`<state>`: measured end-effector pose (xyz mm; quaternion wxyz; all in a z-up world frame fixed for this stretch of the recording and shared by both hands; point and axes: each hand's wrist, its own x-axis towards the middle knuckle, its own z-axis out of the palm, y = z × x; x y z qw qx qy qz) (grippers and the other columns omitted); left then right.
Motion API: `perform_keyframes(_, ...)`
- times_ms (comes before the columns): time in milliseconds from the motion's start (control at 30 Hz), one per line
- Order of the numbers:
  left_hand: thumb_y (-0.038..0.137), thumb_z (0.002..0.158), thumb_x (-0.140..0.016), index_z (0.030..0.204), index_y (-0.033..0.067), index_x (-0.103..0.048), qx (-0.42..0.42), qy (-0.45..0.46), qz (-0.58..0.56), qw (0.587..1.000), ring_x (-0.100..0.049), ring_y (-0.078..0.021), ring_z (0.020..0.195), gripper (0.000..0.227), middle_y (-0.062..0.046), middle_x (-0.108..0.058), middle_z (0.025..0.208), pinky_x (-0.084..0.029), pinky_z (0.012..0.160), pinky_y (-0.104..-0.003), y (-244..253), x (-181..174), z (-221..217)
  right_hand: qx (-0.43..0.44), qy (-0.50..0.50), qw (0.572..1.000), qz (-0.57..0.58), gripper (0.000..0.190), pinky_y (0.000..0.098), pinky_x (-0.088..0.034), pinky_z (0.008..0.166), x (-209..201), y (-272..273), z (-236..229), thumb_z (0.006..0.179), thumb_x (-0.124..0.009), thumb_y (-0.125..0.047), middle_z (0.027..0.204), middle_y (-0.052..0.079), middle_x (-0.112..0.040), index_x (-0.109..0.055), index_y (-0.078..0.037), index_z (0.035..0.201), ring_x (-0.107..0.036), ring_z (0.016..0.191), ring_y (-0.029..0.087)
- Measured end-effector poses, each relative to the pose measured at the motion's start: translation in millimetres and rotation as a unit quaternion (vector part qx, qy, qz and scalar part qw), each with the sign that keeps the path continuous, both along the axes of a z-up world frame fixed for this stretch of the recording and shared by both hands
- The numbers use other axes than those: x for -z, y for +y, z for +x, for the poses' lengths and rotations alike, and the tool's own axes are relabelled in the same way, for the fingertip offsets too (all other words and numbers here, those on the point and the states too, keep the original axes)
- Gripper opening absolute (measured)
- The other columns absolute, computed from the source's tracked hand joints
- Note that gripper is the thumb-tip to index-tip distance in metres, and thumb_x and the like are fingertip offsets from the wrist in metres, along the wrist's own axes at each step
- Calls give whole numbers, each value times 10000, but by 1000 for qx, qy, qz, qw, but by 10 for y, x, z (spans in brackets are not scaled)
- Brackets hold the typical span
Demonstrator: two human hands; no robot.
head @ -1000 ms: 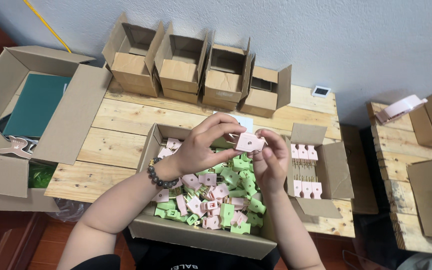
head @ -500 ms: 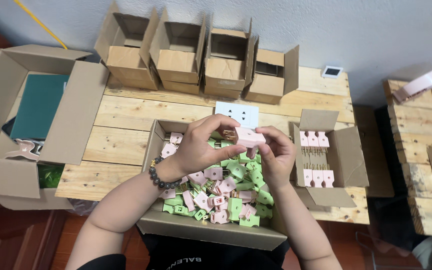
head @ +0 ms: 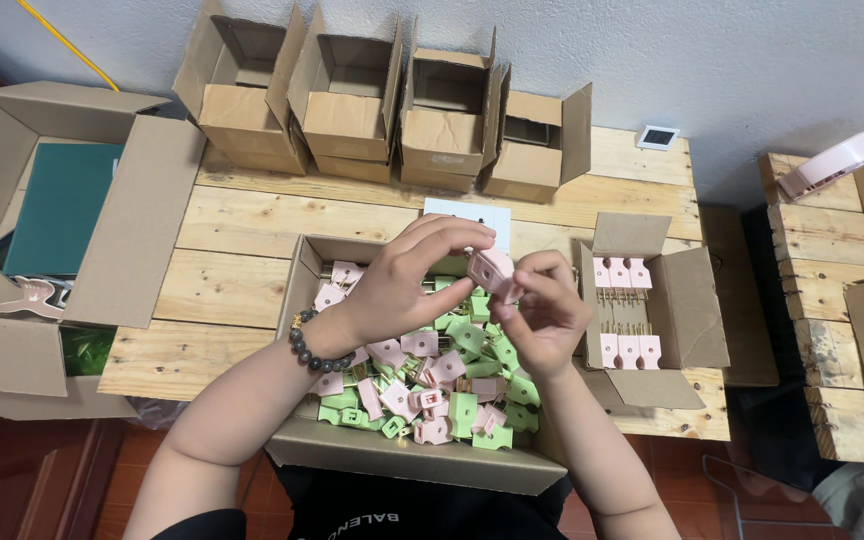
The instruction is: The person picks up pink and green plastic components from a bin, places them into small cardboard boxes, closes the boxes, and stacks them on a wooden table.
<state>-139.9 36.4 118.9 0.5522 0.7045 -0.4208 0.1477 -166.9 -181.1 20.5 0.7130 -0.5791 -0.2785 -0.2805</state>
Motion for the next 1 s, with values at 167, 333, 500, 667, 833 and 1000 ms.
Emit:
perform_keyframes(167,-3,932,-721,1304,81,-654,3,8,-1,1000,-690,-339,1123,387,-121,-695,1254,-580,928,-439,0,37,2,19,9,1000,6,389,311,-617,535,-50,38,-26,886,-777,11,1003,218,-551,-682,24,1263,-669,651,186)
perform_keyframes(333,136,910,-821,1279,79,-682,-1,41,-21,999,-715,-290,1077,398,-110,-709,1190,-598,919,-411,19,80,-15,68,41,997,22,413,267,-532,595,-112,106,6,942,-744,-96,1012,176,-578,-624,73,1299,-615,727,121)
perform_keyframes(500,104,858,-860,1262,44,-681,30,103,-43,993,-720,-284,1030,446,-138,-714,1157,-616,894,-400,28,75,-6,24,31,998,48,389,302,-589,491,-124,91,9,939,-718,-60,980,218,-600,-561,106,1254,-697,572,205)
perform_keyframes(667,91,847,-867,1235,84,-699,-3,63,-52,997,-710,-243,1014,423,-90,-681,1136,-616,906,-389,1,128,-16,-8,86,996,15,378,317,-625,552,-121,140,9,986,-658,-53,1024,188,-646,-561,84,1324,-721,696,205)
perform_keyframes(833,96,835,-876,1223,114,-722,-17,27,-55,998,-695,-201,954,417,-64,-651,1106,-618,883,-387,-14,94,-61,-46,131,990,-16,390,299,-634,564,-170,234,-18,993,-627,-31,1065,165,-661,-564,80,1361,-725,772,201)
perform_keyframes(1000,168,856,-881,1230,68,-702,-14,62,-73,995,-729,-254,956,427,-104,-691,1080,-624,870,-402,-9,106,-46,-19,109,994,3,379,252,-577,514,35,108,14,993,-667,-96,941,155,-658,-535,78,1302,-679,647,159)
